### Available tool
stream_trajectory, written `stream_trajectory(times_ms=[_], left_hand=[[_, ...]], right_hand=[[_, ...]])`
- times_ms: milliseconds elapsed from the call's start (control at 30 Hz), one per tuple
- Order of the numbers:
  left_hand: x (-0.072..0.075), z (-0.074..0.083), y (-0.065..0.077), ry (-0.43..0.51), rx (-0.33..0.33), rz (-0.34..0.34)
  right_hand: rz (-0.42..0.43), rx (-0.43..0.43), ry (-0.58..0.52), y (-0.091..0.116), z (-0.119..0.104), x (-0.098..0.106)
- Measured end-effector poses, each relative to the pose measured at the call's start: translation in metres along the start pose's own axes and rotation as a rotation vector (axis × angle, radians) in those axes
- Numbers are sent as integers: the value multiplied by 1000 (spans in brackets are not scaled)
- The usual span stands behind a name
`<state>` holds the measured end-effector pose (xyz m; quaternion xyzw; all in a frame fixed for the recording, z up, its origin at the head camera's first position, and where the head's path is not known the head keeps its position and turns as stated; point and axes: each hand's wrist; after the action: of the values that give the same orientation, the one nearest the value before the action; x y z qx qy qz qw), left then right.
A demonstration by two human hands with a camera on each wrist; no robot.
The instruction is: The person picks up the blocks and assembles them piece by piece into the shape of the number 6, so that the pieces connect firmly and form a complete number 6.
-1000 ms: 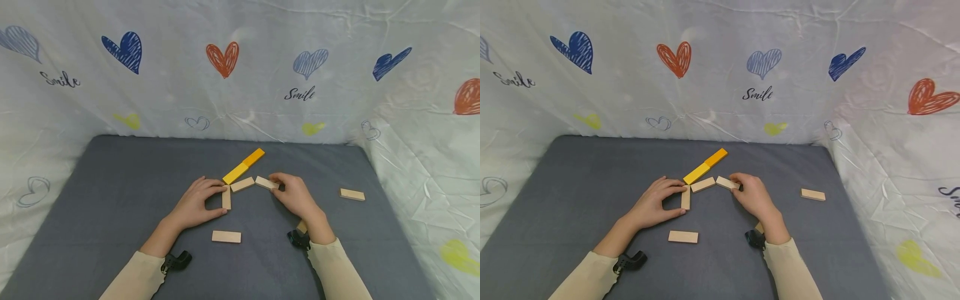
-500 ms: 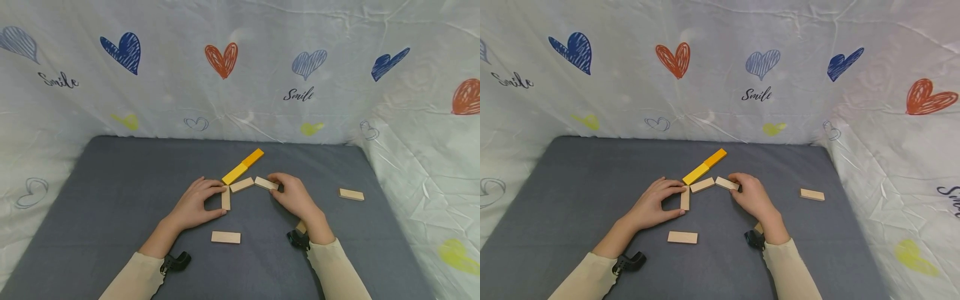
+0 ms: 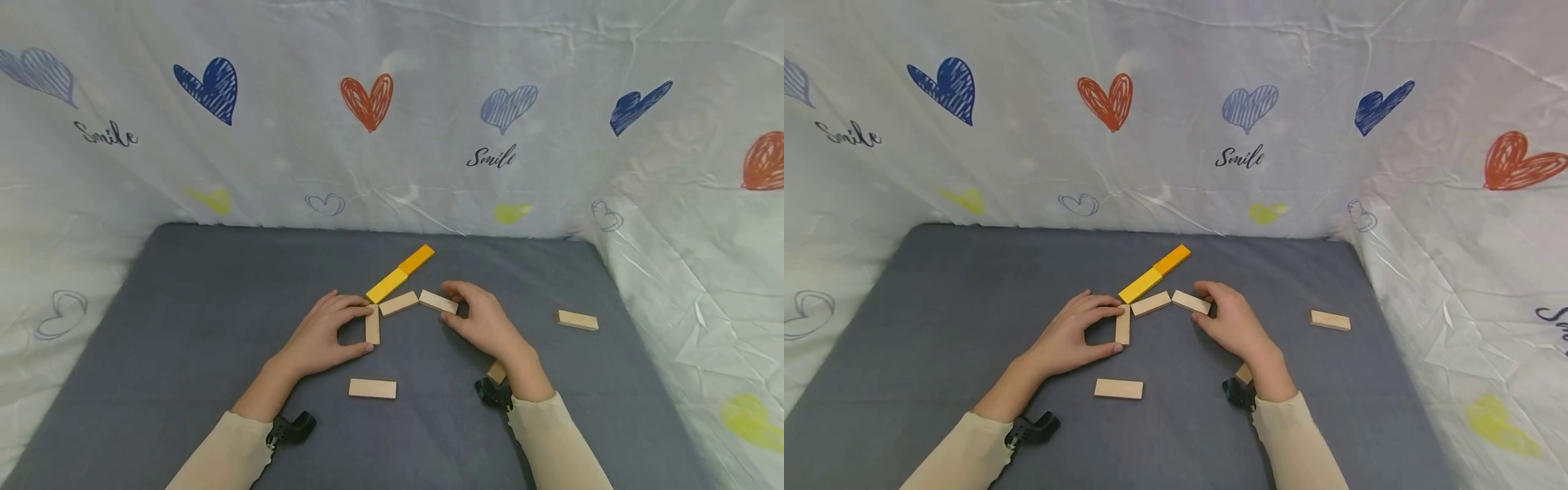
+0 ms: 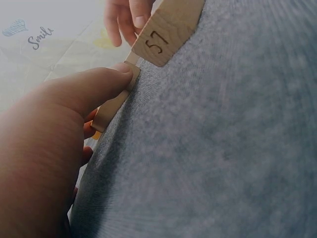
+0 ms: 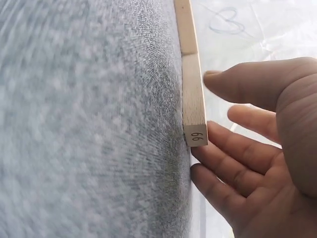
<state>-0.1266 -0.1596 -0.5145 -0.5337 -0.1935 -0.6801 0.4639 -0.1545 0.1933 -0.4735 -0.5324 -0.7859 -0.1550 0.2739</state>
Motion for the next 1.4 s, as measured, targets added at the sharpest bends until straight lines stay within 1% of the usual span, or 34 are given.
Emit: stream_trajectory(times_ms=[233,567,733,1100,1400], left_hand=[[0,0,-1,11,-5,7],[-1,-1,2,17,-3,11],[-1,0,1,13,-1,15],[0,0,-2,8,-11,10],[-1,1,0,4,0,2]], right_hand=[[66,38,30,-2,2,3],[128,-1,28,-2,-2,14],[188,-12,48,-1,-6,21],[301,-71,82,8,0,44],[370,-88,119,25,12,54]])
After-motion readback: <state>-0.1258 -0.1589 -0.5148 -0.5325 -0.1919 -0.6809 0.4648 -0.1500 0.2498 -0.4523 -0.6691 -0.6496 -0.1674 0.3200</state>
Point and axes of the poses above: each hand's wrist, its own y-axis away from the middle knuckle, its own x-axis out of the back of the hand, z = x × y, and after that the axes turned 14 degrees about -y, right-handed
